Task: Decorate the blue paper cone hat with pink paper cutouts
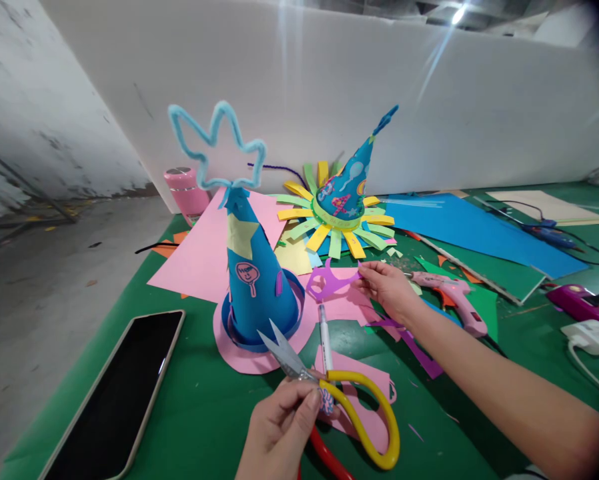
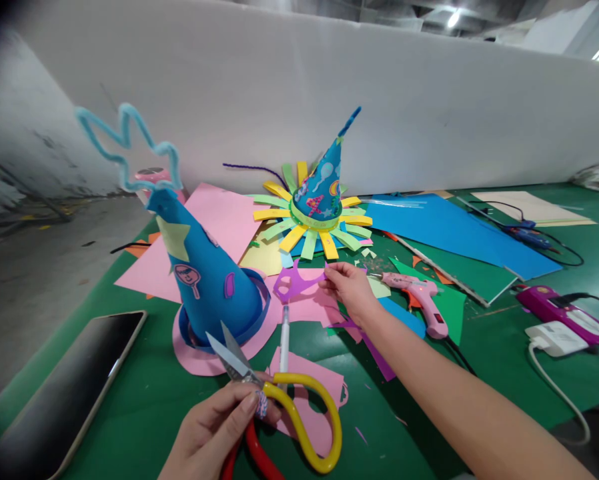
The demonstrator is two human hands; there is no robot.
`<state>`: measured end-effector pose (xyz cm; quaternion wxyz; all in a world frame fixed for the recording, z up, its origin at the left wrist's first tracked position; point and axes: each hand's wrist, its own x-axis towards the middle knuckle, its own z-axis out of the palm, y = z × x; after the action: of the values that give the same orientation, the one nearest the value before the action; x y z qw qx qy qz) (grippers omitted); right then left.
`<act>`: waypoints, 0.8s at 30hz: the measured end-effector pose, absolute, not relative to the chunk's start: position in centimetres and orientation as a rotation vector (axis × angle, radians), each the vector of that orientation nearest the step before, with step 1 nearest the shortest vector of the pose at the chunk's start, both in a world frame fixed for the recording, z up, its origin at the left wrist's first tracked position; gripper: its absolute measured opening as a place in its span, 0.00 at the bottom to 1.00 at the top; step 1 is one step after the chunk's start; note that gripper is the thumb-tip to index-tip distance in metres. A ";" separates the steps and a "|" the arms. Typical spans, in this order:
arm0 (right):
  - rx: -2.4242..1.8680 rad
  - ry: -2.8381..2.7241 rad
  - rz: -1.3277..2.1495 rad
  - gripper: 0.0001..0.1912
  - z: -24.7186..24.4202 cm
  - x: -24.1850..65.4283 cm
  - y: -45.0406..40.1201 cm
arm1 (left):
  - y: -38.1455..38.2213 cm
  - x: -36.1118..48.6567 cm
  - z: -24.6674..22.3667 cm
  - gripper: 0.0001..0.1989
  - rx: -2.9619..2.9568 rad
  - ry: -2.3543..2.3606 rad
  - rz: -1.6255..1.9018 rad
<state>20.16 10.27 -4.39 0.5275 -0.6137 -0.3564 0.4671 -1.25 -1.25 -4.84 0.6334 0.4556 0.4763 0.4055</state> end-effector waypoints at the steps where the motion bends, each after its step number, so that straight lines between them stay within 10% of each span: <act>1: -1.490 -0.910 1.080 0.07 -4.4 20.3 10.2 | -1.2 -1.2 -4.8 0.13 1.044 1.097 0.924; 24: -1.662 -2.407 0.272 0.21 -5.9 22.3 -1.7 | -1.3 -1.3 -4.8 0.11 1.022 1.110 0.920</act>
<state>22.33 -1.73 -5.85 0.1019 -0.5630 -0.8150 0.0922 -1.30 -1.30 -4.81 0.6346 0.4471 0.4854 0.4023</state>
